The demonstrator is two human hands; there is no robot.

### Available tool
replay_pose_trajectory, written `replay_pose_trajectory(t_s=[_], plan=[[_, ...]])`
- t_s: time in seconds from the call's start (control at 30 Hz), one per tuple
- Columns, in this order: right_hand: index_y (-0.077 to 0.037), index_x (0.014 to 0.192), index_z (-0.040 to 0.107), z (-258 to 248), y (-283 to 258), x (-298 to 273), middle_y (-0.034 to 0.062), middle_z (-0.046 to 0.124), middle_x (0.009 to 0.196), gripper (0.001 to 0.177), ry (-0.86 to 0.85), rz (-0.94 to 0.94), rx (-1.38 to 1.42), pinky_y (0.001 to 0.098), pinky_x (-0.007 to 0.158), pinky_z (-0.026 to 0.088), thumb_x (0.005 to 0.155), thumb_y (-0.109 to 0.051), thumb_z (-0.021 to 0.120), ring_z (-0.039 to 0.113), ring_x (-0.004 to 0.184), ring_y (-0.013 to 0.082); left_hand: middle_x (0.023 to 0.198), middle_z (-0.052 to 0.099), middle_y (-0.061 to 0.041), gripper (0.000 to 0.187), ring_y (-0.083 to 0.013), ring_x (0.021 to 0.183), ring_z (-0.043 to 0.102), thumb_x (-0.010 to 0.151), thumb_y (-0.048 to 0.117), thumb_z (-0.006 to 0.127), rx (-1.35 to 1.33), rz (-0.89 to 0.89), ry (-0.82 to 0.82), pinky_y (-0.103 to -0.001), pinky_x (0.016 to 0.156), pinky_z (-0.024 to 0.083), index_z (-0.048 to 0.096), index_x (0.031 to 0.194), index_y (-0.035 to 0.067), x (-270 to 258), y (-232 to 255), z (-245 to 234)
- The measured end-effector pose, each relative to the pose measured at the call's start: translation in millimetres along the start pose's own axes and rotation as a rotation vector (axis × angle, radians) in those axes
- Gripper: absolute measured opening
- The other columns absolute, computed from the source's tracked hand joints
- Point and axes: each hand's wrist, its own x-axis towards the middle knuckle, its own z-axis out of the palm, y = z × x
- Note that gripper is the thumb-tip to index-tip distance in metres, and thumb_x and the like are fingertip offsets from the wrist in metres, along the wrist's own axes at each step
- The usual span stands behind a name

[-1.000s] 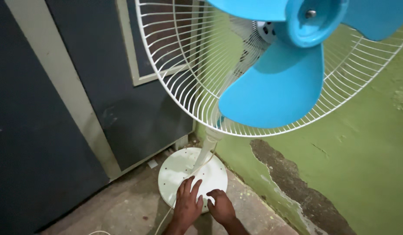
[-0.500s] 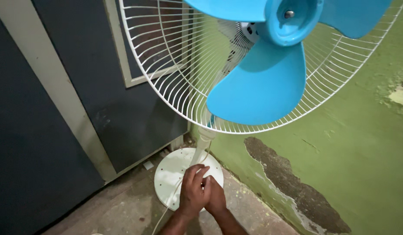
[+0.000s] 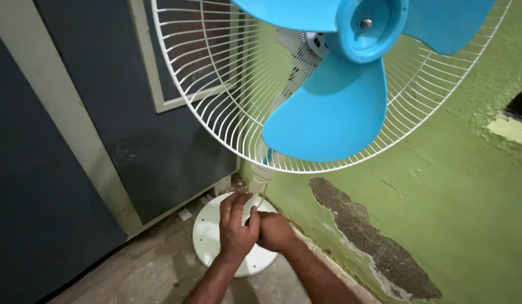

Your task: The person assembles a standing fan by hand. They attach the front grill, mount the blue fan blades onto the motor shaft, and secure the blades with a central cap. The person also adjusts the fan stand and base during the process.

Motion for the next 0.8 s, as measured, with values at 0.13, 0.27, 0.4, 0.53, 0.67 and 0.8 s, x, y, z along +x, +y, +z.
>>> replay_pose_trajectory(t_s=[0.13,0.27,0.4,0.53,0.67,0.8], plan=[[-0.009,0.093,0.074,-35,-1,15,0.0148,0.074,0.095,0.014,-0.029,-0.150,-0.102,0.0493,0.079,0.056,0.082,-0.016,0.069,0.071,0.087,0.0369,0.125,0.061,-0.020,0.037,-0.0391,0.119,0.059,0.086,0.003,0.070,-0.001,0.048,0.031,-0.048,0.099,0.052,0.066,0.122,0.001,14,5,0],[-0.010,0.098,0.072,-74,-9,20,0.0150,0.074,0.096,0.017,-0.373,-0.090,-0.336,0.0487,0.081,0.056,0.087,-0.020,0.064,0.071,0.088,0.0359,0.126,0.058,-0.019,0.044,-0.0386,0.120,0.058,0.084,0.006,0.073,0.012,0.106,0.022,-0.050,0.102,0.051,0.062,0.126,0.002,37,18,1],[-0.010,0.105,0.074,-112,-11,13,0.0141,0.074,0.095,0.025,-0.467,-0.352,-0.364,0.0492,0.083,0.055,0.085,-0.021,0.065,0.071,0.087,0.0353,0.128,0.054,-0.023,0.063,-0.0432,0.119,0.053,0.077,0.017,0.082,0.045,0.122,0.006,-0.055,0.099,0.046,0.057,0.132,0.000,74,40,1],[-0.013,0.106,0.077,-145,1,7,0.0092,0.077,0.103,0.030,-0.276,-0.225,-0.381,0.0459,0.081,0.058,0.090,-0.038,0.069,0.072,0.092,0.0334,0.120,0.058,-0.024,0.059,-0.0448,0.111,0.057,0.081,0.030,0.081,0.087,0.148,-0.041,-0.056,0.094,0.045,0.059,0.124,-0.003,121,53,17],[-0.015,0.111,0.076,-156,13,10,0.0051,0.078,0.108,0.039,-0.044,0.230,-0.215,0.0384,0.082,0.061,0.093,-0.049,0.068,0.077,0.088,0.0241,0.107,0.066,-0.018,0.041,-0.0406,0.103,0.063,0.090,0.036,0.077,0.151,0.155,-0.215,-0.053,0.093,0.048,0.067,0.112,0.003,147,44,31],[-0.009,0.118,0.067,-149,43,23,0.0104,0.075,0.099,0.043,0.249,0.281,-0.012,0.0418,0.076,0.062,0.093,-0.044,0.065,0.075,0.082,0.0270,0.108,0.067,-0.018,0.041,-0.0402,0.104,0.064,0.090,0.037,0.076,0.157,0.239,-0.253,-0.053,0.093,0.049,0.067,0.112,0.004,157,23,39]])
